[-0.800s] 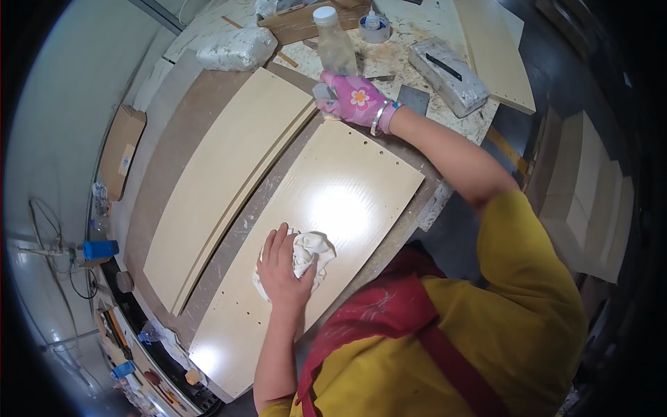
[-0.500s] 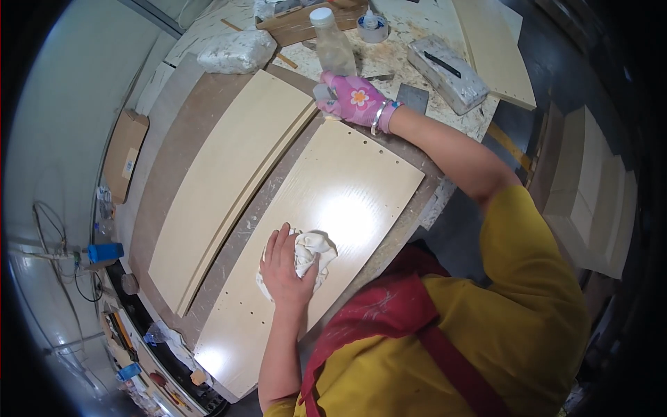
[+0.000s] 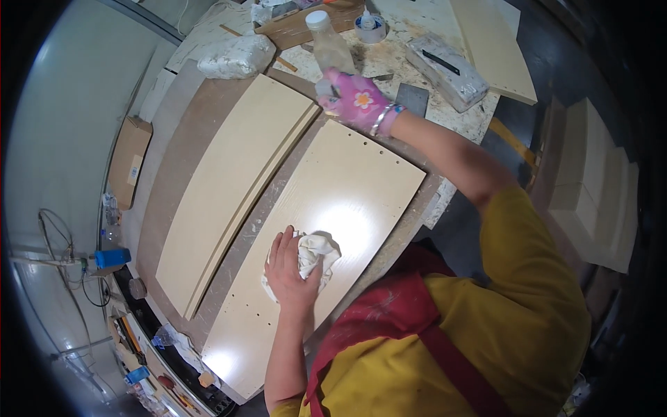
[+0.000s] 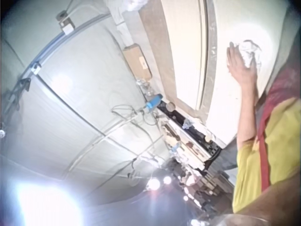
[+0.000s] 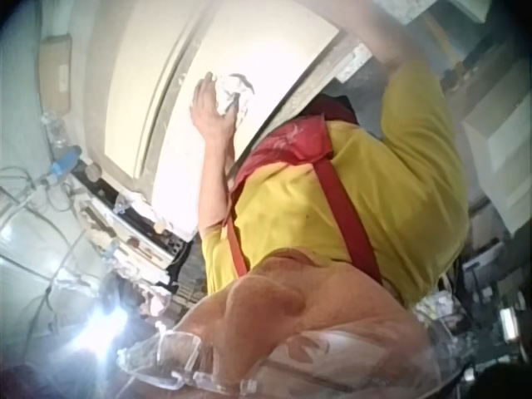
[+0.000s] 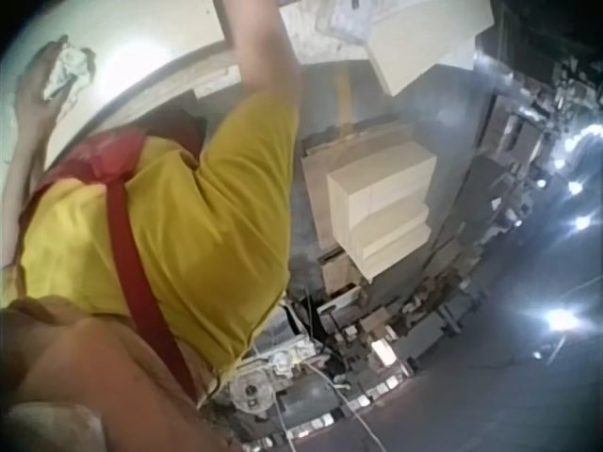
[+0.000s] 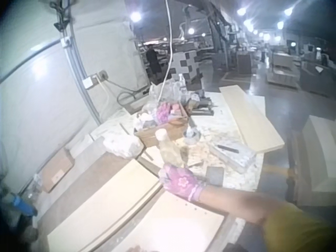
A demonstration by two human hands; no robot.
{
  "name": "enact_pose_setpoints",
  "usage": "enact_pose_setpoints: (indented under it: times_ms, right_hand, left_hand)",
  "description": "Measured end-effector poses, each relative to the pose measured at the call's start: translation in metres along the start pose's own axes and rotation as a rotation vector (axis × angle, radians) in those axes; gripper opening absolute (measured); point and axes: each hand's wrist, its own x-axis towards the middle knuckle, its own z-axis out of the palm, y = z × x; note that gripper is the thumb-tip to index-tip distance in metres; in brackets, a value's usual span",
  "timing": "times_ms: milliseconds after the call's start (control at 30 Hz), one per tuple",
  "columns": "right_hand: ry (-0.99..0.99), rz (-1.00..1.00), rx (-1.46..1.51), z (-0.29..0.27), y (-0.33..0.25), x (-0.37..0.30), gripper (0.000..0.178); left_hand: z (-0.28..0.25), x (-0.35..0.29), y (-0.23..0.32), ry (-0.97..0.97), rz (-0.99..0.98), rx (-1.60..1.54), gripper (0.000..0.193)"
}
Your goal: The person sands the surface of a light-colored wooden board using a sanding block held in the right hand. They repeatedly wipe the board with a white cloth held in the left hand to remove dust. The person also flips the board over to sand the other side.
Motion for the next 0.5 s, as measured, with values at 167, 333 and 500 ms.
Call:
enact_pose_setpoints:
  times_ms: [167, 333, 500]
  right_hand:
    - [-0.112, -0.023, 0.259, -0.010, -0.001, -0.006, 0.040]
    - [-0.239, -0.066, 0.269, -0.020, 0.017, -0.015, 0.040]
    - [-0.323, -0.079, 0.408, -0.027, 0.029, -0.010, 0.043]
  left_hand:
    - [0.001, 0.000, 0.000, 0.002, -0.015, 0.001, 0.050]
    - [0.001, 0.000, 0.001, -0.009, -0.020, -0.001, 0.050]
    - [0.000, 0.000, 0.002, -0.013, -0.027, 0.001, 0.051]
